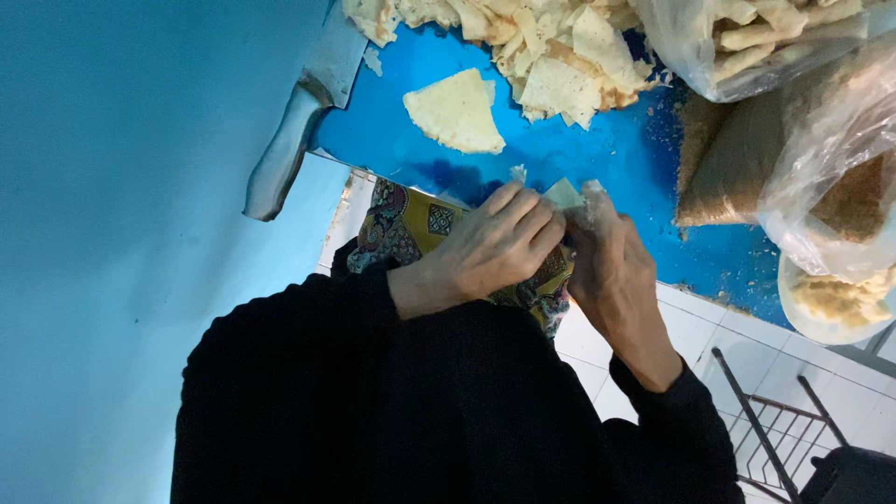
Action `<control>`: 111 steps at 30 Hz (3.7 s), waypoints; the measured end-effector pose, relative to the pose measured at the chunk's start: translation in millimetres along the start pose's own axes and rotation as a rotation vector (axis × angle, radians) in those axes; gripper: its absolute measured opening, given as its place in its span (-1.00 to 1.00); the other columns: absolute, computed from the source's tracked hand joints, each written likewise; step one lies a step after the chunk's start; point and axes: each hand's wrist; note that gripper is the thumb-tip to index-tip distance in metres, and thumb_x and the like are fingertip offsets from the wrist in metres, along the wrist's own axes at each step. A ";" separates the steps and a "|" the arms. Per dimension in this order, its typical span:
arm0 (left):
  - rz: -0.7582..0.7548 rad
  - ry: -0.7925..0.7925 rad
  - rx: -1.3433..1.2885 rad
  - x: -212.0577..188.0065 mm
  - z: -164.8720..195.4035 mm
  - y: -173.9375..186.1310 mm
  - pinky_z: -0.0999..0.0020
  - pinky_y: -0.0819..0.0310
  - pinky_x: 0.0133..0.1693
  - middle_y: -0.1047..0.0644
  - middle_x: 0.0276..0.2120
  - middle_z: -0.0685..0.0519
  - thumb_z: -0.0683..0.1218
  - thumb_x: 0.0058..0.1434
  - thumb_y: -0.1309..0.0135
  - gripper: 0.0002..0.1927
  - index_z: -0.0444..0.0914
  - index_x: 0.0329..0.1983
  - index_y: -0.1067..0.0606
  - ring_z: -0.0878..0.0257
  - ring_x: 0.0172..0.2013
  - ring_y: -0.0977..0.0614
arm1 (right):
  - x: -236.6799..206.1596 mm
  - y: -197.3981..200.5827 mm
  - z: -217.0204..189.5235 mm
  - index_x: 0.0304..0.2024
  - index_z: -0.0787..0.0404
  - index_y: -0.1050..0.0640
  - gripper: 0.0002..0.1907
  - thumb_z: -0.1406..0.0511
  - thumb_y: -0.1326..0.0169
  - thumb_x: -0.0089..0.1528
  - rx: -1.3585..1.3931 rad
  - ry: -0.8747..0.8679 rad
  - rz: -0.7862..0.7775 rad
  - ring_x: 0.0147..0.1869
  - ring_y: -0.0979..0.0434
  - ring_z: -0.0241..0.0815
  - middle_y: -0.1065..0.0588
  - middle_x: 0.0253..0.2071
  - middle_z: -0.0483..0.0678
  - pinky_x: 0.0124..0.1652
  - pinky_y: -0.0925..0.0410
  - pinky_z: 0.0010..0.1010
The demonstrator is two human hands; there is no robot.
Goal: The person tears flat crackers into smaller pieces by hand at a blue work table and places the torn pieces into a plastic bag, working through a pile of crackers one piece at a time. A knife and bags of cracker pieces sit on the table.
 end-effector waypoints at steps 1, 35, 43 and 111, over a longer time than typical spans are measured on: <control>-0.006 -0.002 -0.017 -0.2 -0.9 -1.0 0.11 -0.40 0.16 -0.51 -0.18 -0.07 -0.17 0.25 -0.10 -0.80 -0.36 -0.11 -0.52 0.09 -0.04 -0.51 | 0.7 0.3 -1.9 0.37 0.38 -0.23 -0.33 0.60 -0.17 0.25 -0.014 0.012 -0.012 -0.07 -0.60 0.12 -0.57 -0.02 0.18 -0.13 -0.47 -0.19; -0.118 -0.015 0.229 10.9 4.0 9.7 0.17 -0.39 0.13 -0.51 -0.20 -0.04 -0.12 0.28 -0.12 -0.80 -0.37 -0.14 -0.58 0.09 -0.02 -0.50 | 10.1 -5.2 7.7 0.28 0.37 -0.35 -0.43 0.61 -0.17 0.24 -0.084 0.070 0.065 0.02 -0.62 0.12 -0.59 -0.01 0.19 -0.05 -0.50 -0.19; -0.277 -0.038 0.507 11.3 7.9 2.6 0.03 -0.15 0.25 -0.46 0.13 -0.05 0.02 0.29 -0.08 -0.63 -0.34 -0.05 -0.66 0.09 0.23 -0.34 | 2.8 -0.1 -13.0 0.36 0.55 -0.25 -0.27 0.53 -0.15 0.14 -0.313 0.033 -0.122 0.46 -0.33 0.29 -0.34 0.34 0.36 0.35 -0.26 0.05; -0.121 -0.020 -0.268 -21.3 -31.2 -7.6 -0.01 -0.24 0.29 -0.50 0.17 0.04 0.00 0.35 -0.27 -0.62 -0.24 0.15 -0.54 0.10 0.25 -0.43 | -192.5 152.9 162.0 0.14 0.19 -0.63 -0.57 0.20 -0.36 0.27 -0.396 -0.645 -0.281 0.15 -0.36 0.08 -0.47 0.02 0.09 0.14 -0.28 -0.22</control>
Point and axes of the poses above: each hand's wrist, its own x-axis towards the middle knuckle, its own y-axis out of the back of the hand, z = x × y
